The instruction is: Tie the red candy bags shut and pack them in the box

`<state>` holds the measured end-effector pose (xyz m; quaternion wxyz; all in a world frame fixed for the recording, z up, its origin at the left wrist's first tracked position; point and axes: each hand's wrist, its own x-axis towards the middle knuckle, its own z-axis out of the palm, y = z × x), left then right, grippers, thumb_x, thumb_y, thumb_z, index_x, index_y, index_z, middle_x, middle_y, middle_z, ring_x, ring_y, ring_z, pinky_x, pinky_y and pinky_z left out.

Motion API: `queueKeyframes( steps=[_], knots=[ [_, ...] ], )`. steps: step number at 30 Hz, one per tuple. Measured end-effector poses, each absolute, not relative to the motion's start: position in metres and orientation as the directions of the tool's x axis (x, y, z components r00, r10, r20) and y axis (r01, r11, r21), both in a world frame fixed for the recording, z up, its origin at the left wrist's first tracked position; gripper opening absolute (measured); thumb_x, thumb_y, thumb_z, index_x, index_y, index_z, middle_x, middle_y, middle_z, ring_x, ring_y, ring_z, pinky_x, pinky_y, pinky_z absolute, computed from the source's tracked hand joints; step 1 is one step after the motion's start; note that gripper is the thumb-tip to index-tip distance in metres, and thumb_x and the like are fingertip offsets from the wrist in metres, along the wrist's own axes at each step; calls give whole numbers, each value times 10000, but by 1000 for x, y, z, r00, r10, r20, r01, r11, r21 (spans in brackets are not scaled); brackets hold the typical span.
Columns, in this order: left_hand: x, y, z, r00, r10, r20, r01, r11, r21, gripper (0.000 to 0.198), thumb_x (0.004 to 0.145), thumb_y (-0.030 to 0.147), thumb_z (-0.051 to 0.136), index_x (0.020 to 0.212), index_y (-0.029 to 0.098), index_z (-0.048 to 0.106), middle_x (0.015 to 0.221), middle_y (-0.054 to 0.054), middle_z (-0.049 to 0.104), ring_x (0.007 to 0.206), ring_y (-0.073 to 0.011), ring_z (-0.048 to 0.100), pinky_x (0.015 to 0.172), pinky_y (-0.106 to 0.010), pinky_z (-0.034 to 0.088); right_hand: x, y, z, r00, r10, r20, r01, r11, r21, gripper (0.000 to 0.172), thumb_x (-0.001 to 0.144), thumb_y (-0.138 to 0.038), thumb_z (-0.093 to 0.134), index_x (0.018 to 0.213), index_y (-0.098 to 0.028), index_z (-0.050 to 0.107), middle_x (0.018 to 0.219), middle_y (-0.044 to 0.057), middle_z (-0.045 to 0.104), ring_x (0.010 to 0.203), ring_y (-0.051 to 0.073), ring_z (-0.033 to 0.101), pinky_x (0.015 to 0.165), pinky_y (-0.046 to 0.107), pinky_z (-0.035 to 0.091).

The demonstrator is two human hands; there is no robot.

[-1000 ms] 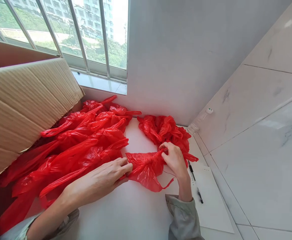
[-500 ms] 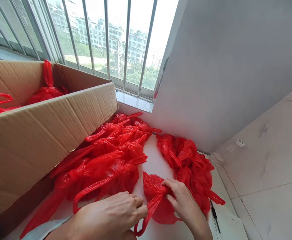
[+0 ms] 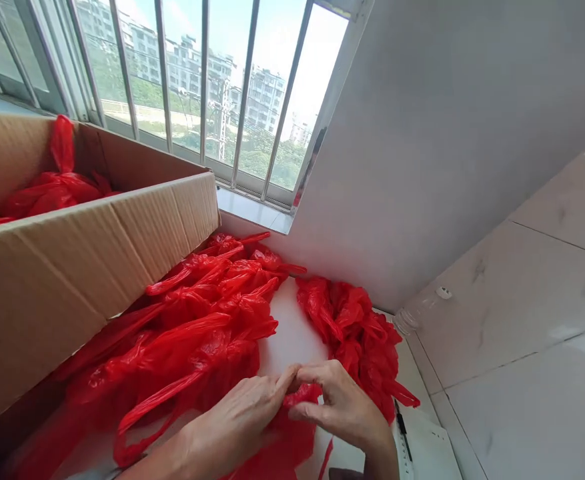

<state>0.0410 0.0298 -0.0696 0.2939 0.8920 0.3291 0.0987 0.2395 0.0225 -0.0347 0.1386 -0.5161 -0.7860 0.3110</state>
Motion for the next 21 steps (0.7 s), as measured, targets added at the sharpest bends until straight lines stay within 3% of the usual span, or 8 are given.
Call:
queueKeyframes(
  steps=[2, 4, 6, 8, 13, 17, 21],
  knots=[
    [42, 31, -73, 745, 666, -38, 557, -591, 583, 600, 845, -5, 403, 1428, 136, 400, 1270, -154, 635, 1119, -312, 620, 959, -475, 504, 242, 51, -28, -326, 945, -12, 802, 270, -533, 106, 893, -231, 649, 860, -215, 748, 955, 2, 738, 982, 166, 666, 893, 242, 493],
    [40, 33, -69, 732, 680, -49, 571, -572, 589, 650, 803, -12, 416, 1431, 151, 428, 1339, -154, 601, 1195, -328, 585, 1010, -489, 473, 245, 91, -31, -178, 981, 71, 878, 191, -439, 158, 927, -206, 610, 1043, -204, 719, 1170, 38, 692, 1146, 178, 608, 1034, 294, 439],
    [37, 35, -62, 721, 690, -69, 580, -546, 604, 656, 773, 1, 469, 1406, 170, 479, 1355, -133, 598, 1212, -324, 577, 1035, -471, 461, 247, 135, -41, -46, 993, 104, 928, 81, -364, 393, 890, -199, 670, 1280, -214, 618, 1435, 87, 525, 1337, 252, 467, 1131, 422, 366],
    [35, 36, -55, 709, 698, -100, 597, -519, 611, 663, 757, -2, 486, 1393, 184, 505, 1335, -110, 617, 1188, -303, 594, 1039, -447, 464, 251, 171, -57, 53, 995, 83, 954, -26, -299, 573, 860, -283, 730, 1392, -233, 522, 1547, 111, 384, 1402, 337, 376, 1123, 565, 356],
    [26, 40, -45, 698, 712, -74, 583, -504, 637, 619, 751, 13, 520, 1317, 254, 577, 1283, -41, 652, 1158, -256, 612, 1035, -394, 471, 264, 198, -98, 228, 973, 34, 959, -219, -178, 434, 943, -365, 634, 1331, -189, 550, 1402, 112, 525, 1228, 284, 554, 1006, 530, 490],
    [17, 45, -40, 672, 738, 53, 516, -518, 682, 511, 748, 41, 527, 1183, 286, 636, 1201, 5, 678, 1118, -210, 621, 993, -332, 477, 279, 181, -117, 303, 950, 77, 948, -292, -126, 401, 952, -365, 621, 1305, -184, 562, 1339, 105, 566, 1149, 253, 598, 947, 476, 532],
    [9, 51, -27, 651, 745, 146, 487, -557, 672, 376, 804, 133, 503, 1114, 284, 652, 1010, 16, 701, 935, -184, 640, 855, -304, 494, 290, 163, -121, 352, 932, 90, 932, -340, -125, 374, 953, -363, 621, 1275, -178, 580, 1307, 100, 586, 1120, 241, 612, 932, 460, 540]
  ],
)
